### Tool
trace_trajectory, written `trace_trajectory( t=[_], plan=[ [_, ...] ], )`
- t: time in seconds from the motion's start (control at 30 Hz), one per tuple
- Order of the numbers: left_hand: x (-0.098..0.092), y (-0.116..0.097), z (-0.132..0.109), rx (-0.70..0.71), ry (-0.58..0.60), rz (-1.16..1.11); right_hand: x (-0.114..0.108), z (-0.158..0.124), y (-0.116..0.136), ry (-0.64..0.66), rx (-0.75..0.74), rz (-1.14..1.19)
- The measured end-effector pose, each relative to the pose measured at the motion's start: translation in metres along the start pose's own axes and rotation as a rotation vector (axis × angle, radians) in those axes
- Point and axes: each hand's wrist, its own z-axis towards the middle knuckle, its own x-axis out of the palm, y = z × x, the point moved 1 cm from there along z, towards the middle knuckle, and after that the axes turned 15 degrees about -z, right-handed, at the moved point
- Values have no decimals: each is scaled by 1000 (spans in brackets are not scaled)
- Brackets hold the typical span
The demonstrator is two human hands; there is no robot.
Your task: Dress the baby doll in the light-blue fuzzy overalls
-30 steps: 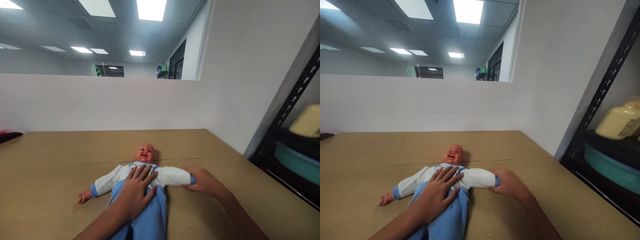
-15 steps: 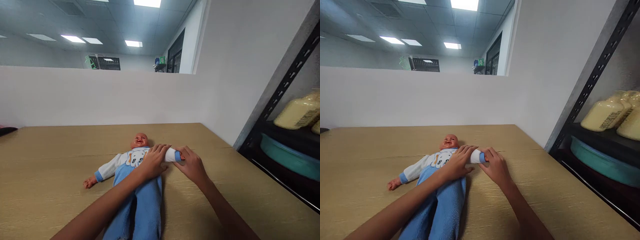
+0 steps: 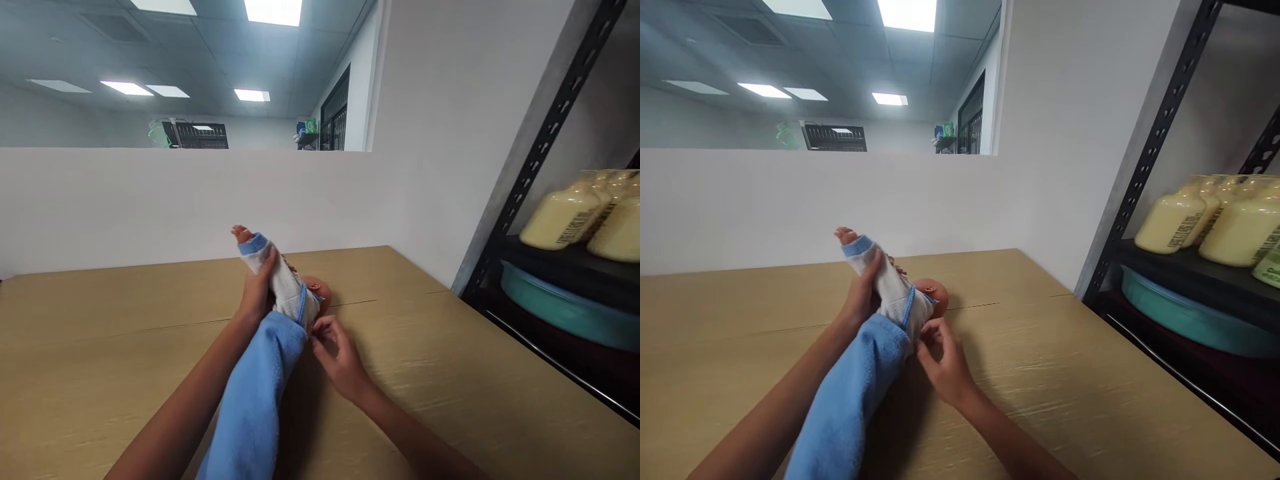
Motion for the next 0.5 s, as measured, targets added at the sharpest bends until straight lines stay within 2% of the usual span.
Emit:
trace_trajectory(
  t=[0.1, 0.27, 0.37, 0.5],
  plan=[
    [-17, -6, 5, -126, 27, -207, 17, -11, 9, 112, -55, 23],
    [-52, -7, 17, -85, 39, -453, 33, -19, 12, 176, 5, 38],
    [-67, -6, 25, -72, 51, -494, 41, -22, 8, 231, 62, 36],
    [-76, -5, 29, -83, 21, -457, 50, -26, 7, 205, 118, 98]
  ],
)
